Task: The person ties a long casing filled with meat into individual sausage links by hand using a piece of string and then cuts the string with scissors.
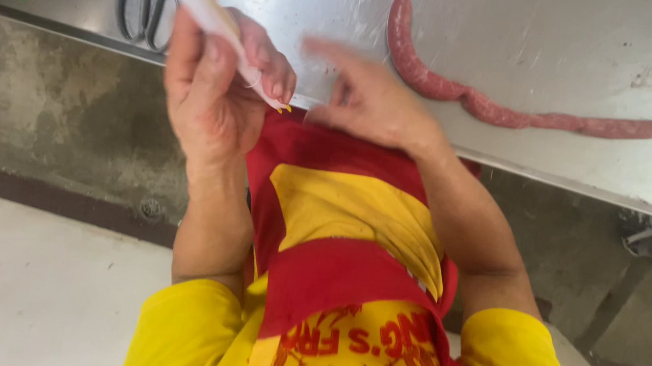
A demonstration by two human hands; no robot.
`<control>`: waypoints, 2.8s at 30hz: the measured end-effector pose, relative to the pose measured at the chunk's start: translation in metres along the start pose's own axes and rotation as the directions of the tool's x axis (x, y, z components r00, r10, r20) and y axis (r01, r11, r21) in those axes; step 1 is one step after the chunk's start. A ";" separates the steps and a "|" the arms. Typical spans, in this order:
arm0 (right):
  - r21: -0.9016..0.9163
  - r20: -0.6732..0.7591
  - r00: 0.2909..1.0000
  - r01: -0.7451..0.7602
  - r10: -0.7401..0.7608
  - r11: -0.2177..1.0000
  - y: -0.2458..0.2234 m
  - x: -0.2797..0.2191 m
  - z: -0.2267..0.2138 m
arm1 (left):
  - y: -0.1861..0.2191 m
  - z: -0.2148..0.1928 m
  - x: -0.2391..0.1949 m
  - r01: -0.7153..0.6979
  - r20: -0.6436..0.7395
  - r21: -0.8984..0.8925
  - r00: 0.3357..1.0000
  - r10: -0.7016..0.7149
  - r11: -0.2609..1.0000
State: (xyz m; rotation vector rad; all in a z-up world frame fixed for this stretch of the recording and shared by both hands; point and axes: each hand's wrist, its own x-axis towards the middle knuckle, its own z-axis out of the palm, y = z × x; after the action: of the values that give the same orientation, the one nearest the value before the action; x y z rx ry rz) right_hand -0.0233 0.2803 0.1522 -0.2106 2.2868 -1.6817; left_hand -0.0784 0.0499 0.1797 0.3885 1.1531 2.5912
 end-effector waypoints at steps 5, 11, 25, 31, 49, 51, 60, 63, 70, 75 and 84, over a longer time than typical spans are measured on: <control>-0.528 -0.241 0.957 0.008 -0.159 0.849 0.015 -0.005 -0.020 | 0.004 -0.021 0.031 -0.253 0.037 0.607 0.956 0.291 0.754; -0.601 -0.604 0.772 -0.279 -0.198 0.749 0.064 -0.003 -0.009 | -0.073 -0.009 0.020 0.085 -0.115 0.989 0.957 -0.265 -0.121; -0.487 -0.511 0.800 0.031 -0.314 0.873 0.096 -0.020 0.025 | -0.152 0.074 0.112 -0.213 0.305 0.949 0.807 -0.506 0.232; -0.387 -0.495 0.845 -0.003 -0.205 0.922 0.075 -0.023 0.014 | -0.070 0.019 0.069 -0.498 0.488 0.800 0.864 0.120 0.335; -0.429 -0.474 0.836 0.055 -0.277 0.902 0.056 -0.026 0.015 | -0.054 0.017 0.016 -0.158 0.160 0.987 0.983 -0.088 0.025; -0.290 -0.564 0.800 0.037 -0.202 0.956 0.053 -0.028 0.011 | -0.068 0.004 0.016 -0.140 0.129 0.989 0.979 -0.159 -0.057; -0.244 -0.692 0.685 0.075 -0.228 0.967 0.061 -0.019 0.027 | -0.168 -0.019 0.043 0.002 0.067 0.480 0.997 -0.038 0.877; -0.132 -0.715 0.699 -0.161 0.019 0.978 0.076 -0.008 0.029 | -0.161 -0.014 0.040 0.056 -0.005 0.580 0.998 -0.066 0.813; 0.146 -0.765 0.633 0.347 -0.117 0.926 0.080 -0.015 0.033 | -0.115 -0.011 0.014 -0.180 0.203 0.963 0.974 0.101 -0.198; -0.153 -0.666 0.691 0.242 -0.281 0.958 0.066 -0.024 0.039 | -0.139 -0.006 0.014 -0.093 0.106 0.973 0.993 -0.052 0.210; -0.380 -0.650 0.735 -0.096 -0.192 0.920 0.092 0.001 0.028 | -0.183 -0.034 0.027 0.124 -0.049 0.597 0.992 -0.118 0.792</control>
State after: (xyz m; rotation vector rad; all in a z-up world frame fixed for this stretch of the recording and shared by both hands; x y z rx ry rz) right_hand -0.0104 0.2826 0.0569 0.3405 3.1826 -1.4472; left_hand -0.0895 0.1545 0.0232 0.4075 1.9301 2.0585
